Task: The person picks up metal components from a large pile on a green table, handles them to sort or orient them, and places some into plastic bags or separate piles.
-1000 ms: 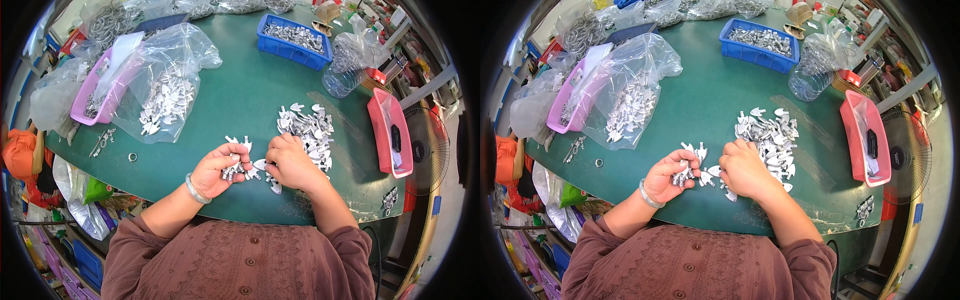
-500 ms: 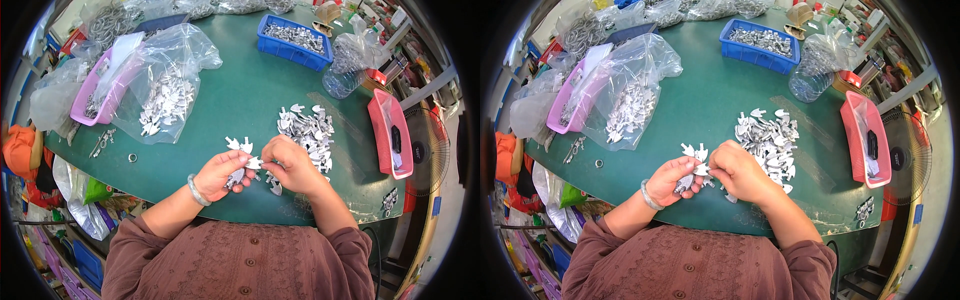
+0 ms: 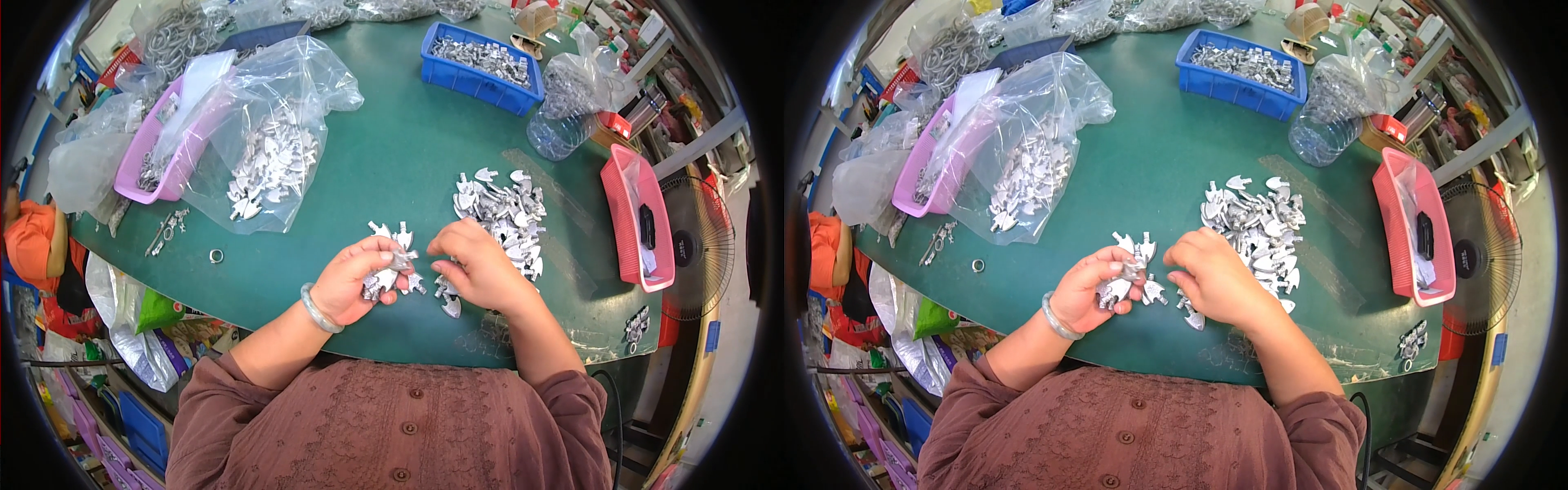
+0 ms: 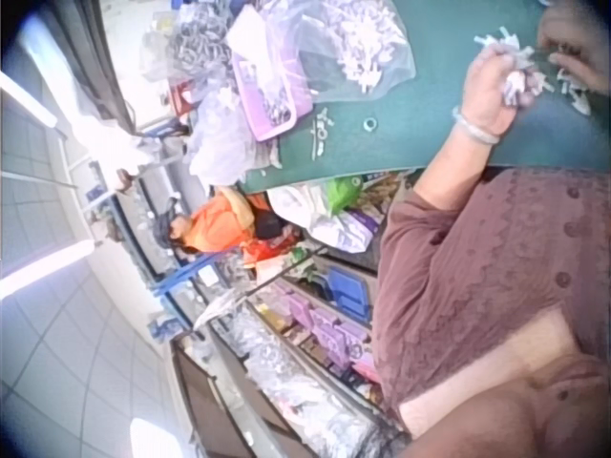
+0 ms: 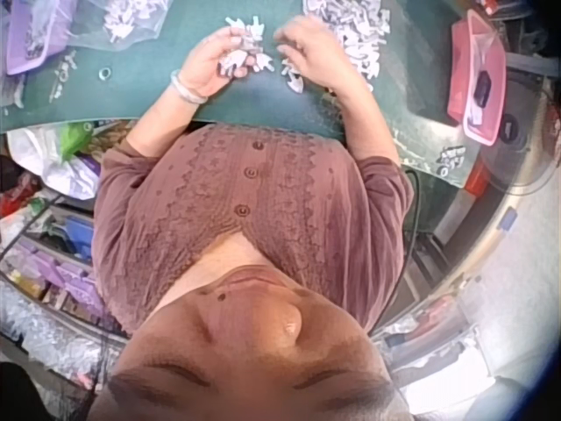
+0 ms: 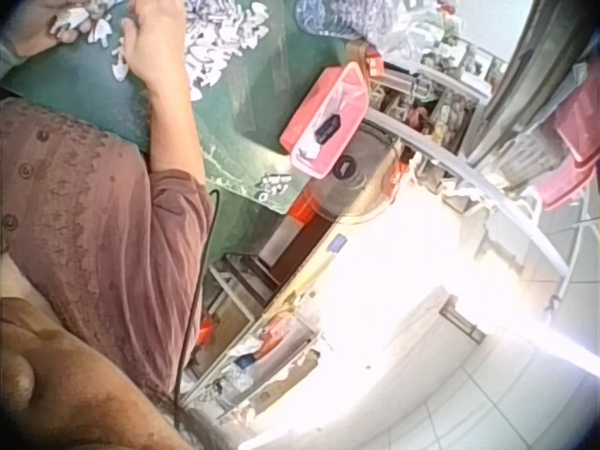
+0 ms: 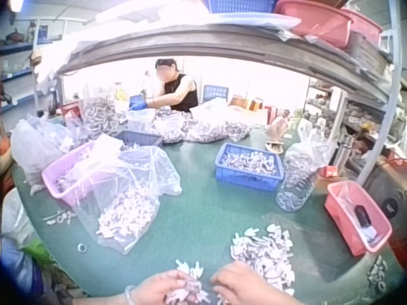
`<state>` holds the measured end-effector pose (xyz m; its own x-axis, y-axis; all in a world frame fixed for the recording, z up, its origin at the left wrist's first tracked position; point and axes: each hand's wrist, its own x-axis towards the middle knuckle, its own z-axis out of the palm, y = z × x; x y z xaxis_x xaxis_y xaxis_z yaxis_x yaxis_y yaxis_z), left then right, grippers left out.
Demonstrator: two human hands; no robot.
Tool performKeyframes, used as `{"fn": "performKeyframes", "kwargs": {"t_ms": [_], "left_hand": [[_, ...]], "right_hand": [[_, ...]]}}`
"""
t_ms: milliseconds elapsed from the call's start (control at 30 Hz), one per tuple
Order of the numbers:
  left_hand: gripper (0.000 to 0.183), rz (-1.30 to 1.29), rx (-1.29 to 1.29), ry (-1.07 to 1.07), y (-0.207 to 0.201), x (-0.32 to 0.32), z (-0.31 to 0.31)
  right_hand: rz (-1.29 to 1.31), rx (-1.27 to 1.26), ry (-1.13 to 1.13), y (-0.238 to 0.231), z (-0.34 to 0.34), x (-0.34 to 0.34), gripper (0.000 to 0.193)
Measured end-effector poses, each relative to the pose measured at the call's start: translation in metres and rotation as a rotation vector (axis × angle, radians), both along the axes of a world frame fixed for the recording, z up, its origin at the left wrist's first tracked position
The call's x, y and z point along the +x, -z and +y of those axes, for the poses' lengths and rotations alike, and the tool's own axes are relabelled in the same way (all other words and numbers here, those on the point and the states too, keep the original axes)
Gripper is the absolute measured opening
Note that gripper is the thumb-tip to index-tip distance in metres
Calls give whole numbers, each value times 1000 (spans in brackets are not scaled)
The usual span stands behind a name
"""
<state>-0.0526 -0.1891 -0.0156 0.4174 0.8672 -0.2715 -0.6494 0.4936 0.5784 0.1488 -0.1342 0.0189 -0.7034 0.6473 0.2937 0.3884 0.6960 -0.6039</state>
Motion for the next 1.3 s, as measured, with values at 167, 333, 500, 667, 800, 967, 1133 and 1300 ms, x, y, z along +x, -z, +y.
{"fn": "performKeyframes", "kwargs": {"t_ms": [167, 333, 500, 667, 800, 967, 1133, 1300], "left_hand": [[19, -175, -2, -84, 3, -6, 2], [19, -183, -6, -117, 2, -7, 3], [13, -126, -10, -147, -1, -6, 3], [13, -2, 11, -138, 0, -5, 3], [13, 56, -21, -105, -2, -2, 2], [13, 124, 42, -14, -4, 3, -1], [10, 158, 22, -14, -3, 3, -2], [8, 71, -23, -47, 2, 0, 1]], "right_hand": [[-211, -28, -62, -3, -9, -7, 13], [-348, 106, -56, 3, -17, -11, 13], [-292, 64, -43, 5, -13, -7, 7], [-154, -88, -64, -3, -5, -1, 7], [-76, -172, -109, -6, -4, 0, 7], [-56, -173, -163, -7, -4, -3, 8], [55, -251, -183, -6, -4, -6, 9], [-18, -124, -71, 3, -2, -3, 7]]}}
